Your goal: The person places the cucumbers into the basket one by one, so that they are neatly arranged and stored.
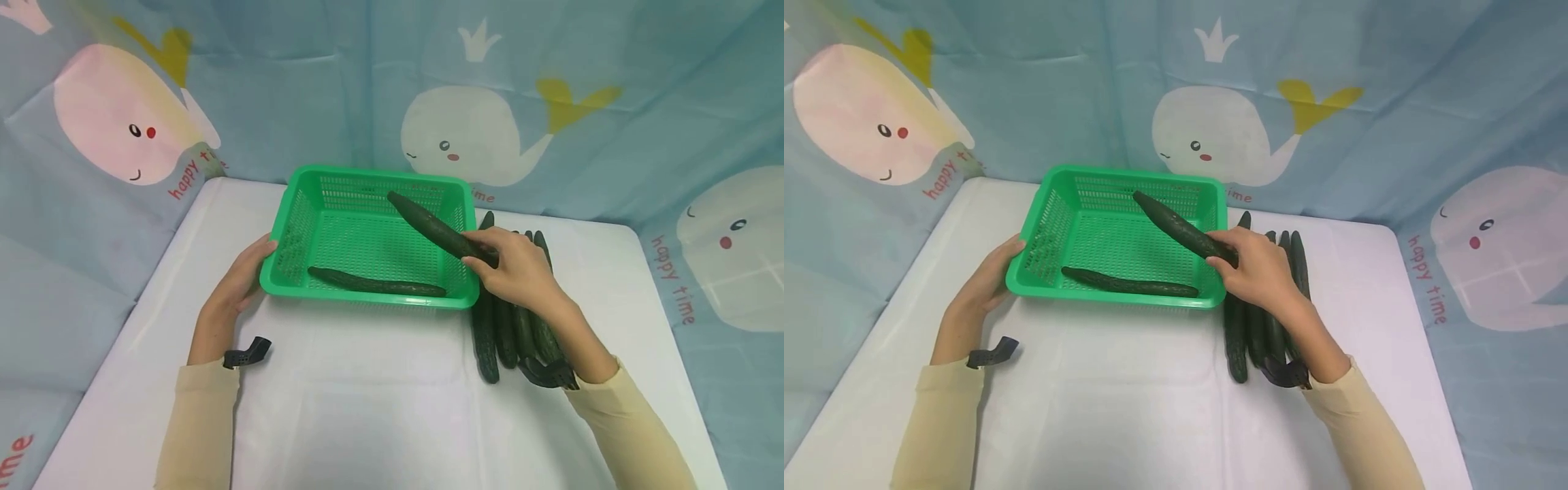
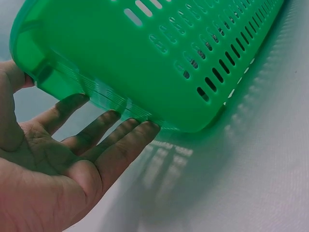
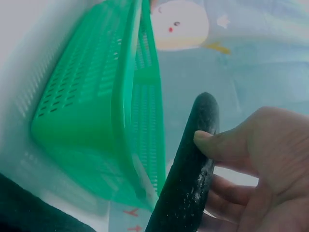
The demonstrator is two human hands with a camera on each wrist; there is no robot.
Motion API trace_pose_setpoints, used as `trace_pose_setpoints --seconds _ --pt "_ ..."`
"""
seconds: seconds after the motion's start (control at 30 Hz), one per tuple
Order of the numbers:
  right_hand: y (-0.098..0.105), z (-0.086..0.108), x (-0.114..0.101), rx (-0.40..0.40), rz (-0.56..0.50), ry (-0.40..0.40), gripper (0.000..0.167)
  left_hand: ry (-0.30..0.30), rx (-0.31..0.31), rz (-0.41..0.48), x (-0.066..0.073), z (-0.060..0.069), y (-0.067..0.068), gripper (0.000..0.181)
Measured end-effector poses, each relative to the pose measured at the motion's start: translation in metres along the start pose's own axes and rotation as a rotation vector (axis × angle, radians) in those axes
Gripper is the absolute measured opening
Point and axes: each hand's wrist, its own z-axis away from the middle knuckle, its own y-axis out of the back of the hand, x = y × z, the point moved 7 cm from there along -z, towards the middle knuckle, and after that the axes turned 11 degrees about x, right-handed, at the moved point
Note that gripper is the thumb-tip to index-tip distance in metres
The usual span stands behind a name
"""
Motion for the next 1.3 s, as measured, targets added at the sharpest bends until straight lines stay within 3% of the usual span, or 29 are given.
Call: trace_pose_setpoints --seconds 0.43,0.67,0.9,1.3 --pt "-0.023 -0.027 -0.043 -0.059 0.043 0.118 0.043 -0.029 0.015 0.088 0.000 0.003 0.011 0.075" --pt "-0.034 -0.031 -0.052 -0.076 0.049 0.148 0.041 -0.023 -0.001 0.021 -0.002 0.002 0.002 0.077" --pt "-0.042 -0.033 -0.059 -0.073 0.072 0.179 0.039 -0.050 -0.027 0.044 0.001 -0.002 -0.001 0.076" --pt "-0.062 -0.045 -0.077 -0.120 0.085 0.192 0.039 -0.055 -0.008 0.040 0.001 -0.001 -0.003 0.077"
